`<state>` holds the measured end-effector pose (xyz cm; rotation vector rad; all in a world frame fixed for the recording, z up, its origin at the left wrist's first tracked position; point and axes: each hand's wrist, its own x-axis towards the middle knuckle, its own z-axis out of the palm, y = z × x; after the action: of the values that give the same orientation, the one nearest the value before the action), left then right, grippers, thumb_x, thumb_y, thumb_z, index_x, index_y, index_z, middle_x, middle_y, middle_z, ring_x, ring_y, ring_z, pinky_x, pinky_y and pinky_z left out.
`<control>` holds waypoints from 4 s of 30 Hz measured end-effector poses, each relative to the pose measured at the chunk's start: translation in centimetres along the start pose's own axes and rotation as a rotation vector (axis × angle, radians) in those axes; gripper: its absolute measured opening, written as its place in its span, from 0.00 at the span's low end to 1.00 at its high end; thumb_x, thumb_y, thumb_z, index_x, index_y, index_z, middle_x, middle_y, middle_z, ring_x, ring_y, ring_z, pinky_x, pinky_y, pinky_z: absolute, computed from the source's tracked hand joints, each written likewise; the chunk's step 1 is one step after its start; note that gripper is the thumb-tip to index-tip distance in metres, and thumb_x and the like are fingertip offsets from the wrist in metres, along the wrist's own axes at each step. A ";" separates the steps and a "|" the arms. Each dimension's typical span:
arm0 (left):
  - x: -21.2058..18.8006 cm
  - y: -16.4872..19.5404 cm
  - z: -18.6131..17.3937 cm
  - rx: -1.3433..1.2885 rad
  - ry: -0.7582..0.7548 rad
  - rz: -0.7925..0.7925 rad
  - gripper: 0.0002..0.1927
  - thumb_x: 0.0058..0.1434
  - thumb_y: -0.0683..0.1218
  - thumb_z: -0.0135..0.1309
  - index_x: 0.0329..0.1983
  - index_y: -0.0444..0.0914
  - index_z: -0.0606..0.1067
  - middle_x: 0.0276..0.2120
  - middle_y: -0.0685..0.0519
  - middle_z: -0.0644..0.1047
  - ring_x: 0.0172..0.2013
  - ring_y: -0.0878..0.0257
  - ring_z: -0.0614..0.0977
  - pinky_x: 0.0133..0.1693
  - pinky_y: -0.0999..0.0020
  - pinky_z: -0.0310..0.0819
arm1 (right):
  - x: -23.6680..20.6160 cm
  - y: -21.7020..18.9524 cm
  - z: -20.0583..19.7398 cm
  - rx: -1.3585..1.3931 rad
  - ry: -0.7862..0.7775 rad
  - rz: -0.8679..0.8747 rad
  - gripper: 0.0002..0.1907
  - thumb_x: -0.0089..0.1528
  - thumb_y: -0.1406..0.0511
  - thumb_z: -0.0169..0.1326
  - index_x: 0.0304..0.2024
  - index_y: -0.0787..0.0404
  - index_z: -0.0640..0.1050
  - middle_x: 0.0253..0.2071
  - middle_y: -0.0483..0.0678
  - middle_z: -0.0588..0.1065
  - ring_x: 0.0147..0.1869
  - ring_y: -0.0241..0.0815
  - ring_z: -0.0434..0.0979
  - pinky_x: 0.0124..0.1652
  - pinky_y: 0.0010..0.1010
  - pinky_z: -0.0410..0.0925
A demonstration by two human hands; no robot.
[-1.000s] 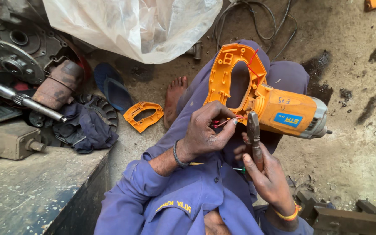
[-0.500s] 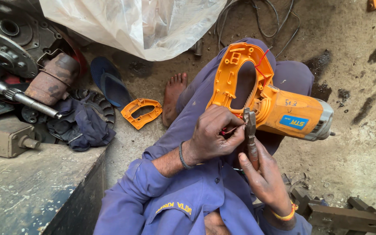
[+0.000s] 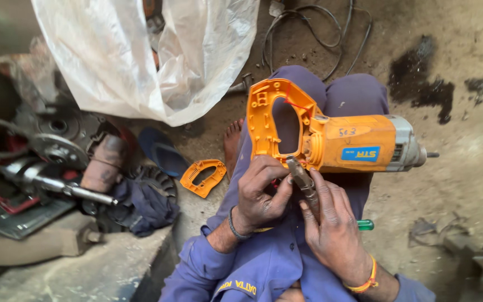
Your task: The person repairs an electric drill by stripping and twisting wires, then connecting them to the internal switch using pliers and a screwdriver. The person works on the drill's wiring and internal components while sitting on the floor.
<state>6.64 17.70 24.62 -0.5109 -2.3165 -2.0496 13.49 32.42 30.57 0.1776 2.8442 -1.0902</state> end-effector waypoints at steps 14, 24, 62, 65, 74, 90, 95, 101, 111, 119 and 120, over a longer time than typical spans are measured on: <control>-0.2 -1.2 -0.4 -0.043 -0.055 -0.004 0.09 0.58 0.34 0.63 0.41 0.33 0.78 0.37 0.48 0.79 0.38 0.58 0.82 0.40 0.67 0.77 | -0.5 0.7 -0.2 0.022 -0.049 0.076 0.36 0.58 0.69 0.57 0.68 0.68 0.63 0.50 0.61 0.72 0.52 0.62 0.74 0.51 0.47 0.68; -0.6 -1.0 0.1 -0.021 -0.009 -0.014 0.08 0.57 0.34 0.64 0.39 0.33 0.78 0.34 0.49 0.78 0.35 0.60 0.81 0.36 0.70 0.75 | -0.4 1.6 -0.1 0.321 -0.148 0.153 0.25 0.60 0.67 0.57 0.59 0.65 0.69 0.45 0.61 0.76 0.46 0.63 0.79 0.43 0.43 0.73; 0.1 0.9 -0.7 -0.051 -0.098 -0.210 0.05 0.62 0.34 0.60 0.41 0.33 0.77 0.34 0.51 0.78 0.32 0.67 0.78 0.36 0.74 0.71 | -0.8 1.5 1.8 0.303 -0.059 0.227 0.26 0.60 0.69 0.58 0.60 0.66 0.68 0.48 0.61 0.75 0.51 0.65 0.77 0.45 0.46 0.71; 0.5 1.8 -0.4 0.033 -0.083 -0.170 0.06 0.62 0.35 0.61 0.41 0.34 0.78 0.35 0.51 0.79 0.33 0.65 0.80 0.37 0.73 0.74 | -0.7 1.7 1.1 0.362 -0.074 0.193 0.23 0.62 0.68 0.56 0.59 0.66 0.69 0.48 0.61 0.76 0.51 0.64 0.79 0.46 0.43 0.73; 0.6 1.0 -1.1 0.223 -0.109 0.083 0.10 0.57 0.36 0.65 0.41 0.37 0.77 0.35 0.50 0.78 0.37 0.54 0.80 0.44 0.60 0.72 | -0.6 2.4 -1.3 0.508 -0.478 0.517 0.22 0.63 0.64 0.53 0.60 0.61 0.73 0.35 0.48 0.79 0.27 0.37 0.71 0.28 0.31 0.70; 1.5 1.1 -3.3 0.453 -0.434 0.365 0.16 0.56 0.41 0.63 0.47 0.31 0.78 0.40 0.48 0.77 0.44 0.54 0.80 0.54 0.55 0.73 | -0.3 2.2 -1.5 0.575 -0.600 0.625 0.21 0.64 0.64 0.50 0.60 0.60 0.71 0.34 0.46 0.78 0.22 0.32 0.69 0.23 0.27 0.68; 1.3 1.0 -3.1 0.413 -0.403 0.313 0.14 0.58 0.40 0.65 0.46 0.32 0.78 0.38 0.49 0.77 0.42 0.54 0.80 0.54 0.55 0.74 | -1.1 2.7 -1.0 0.448 -0.452 0.271 0.20 0.67 0.64 0.52 0.60 0.65 0.71 0.36 0.47 0.78 0.34 0.36 0.76 0.38 0.29 0.72; 1.0 1.3 -2.4 0.304 -0.263 0.222 0.11 0.60 0.37 0.66 0.44 0.34 0.77 0.36 0.49 0.77 0.39 0.54 0.80 0.52 0.57 0.73 | -1.9 2.6 0.2 0.498 -0.373 0.330 0.20 0.66 0.65 0.53 0.59 0.66 0.71 0.38 0.50 0.78 0.38 0.40 0.76 0.42 0.31 0.72; 0.0 1.6 -2.0 0.087 -0.124 -0.039 0.07 0.60 0.37 0.65 0.39 0.37 0.78 0.30 0.53 0.76 0.32 0.59 0.78 0.41 0.66 0.71 | -1.6 1.6 1.1 0.259 -0.159 0.066 0.29 0.64 0.69 0.55 0.67 0.70 0.65 0.61 0.64 0.72 0.64 0.62 0.76 0.58 0.42 0.69; 0.3 1.6 -2.1 0.023 -0.105 -0.087 0.06 0.60 0.38 0.64 0.38 0.36 0.78 0.31 0.52 0.77 0.33 0.59 0.79 0.40 0.66 0.72 | -1.1 0.7 1.3 0.280 -0.140 0.165 0.27 0.65 0.69 0.54 0.66 0.66 0.66 0.56 0.61 0.75 0.59 0.56 0.80 0.54 0.38 0.72; 0.2 1.5 -2.0 0.023 -0.107 -0.094 0.06 0.60 0.38 0.64 0.37 0.36 0.78 0.30 0.52 0.78 0.32 0.59 0.79 0.39 0.66 0.72 | -1.1 0.8 1.4 0.279 -0.150 0.200 0.27 0.65 0.68 0.54 0.66 0.65 0.66 0.55 0.61 0.76 0.59 0.55 0.80 0.53 0.38 0.72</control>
<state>6.37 15.91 26.41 -0.5334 -2.4669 -2.0822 14.79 31.97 29.15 0.3729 2.4722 -1.3848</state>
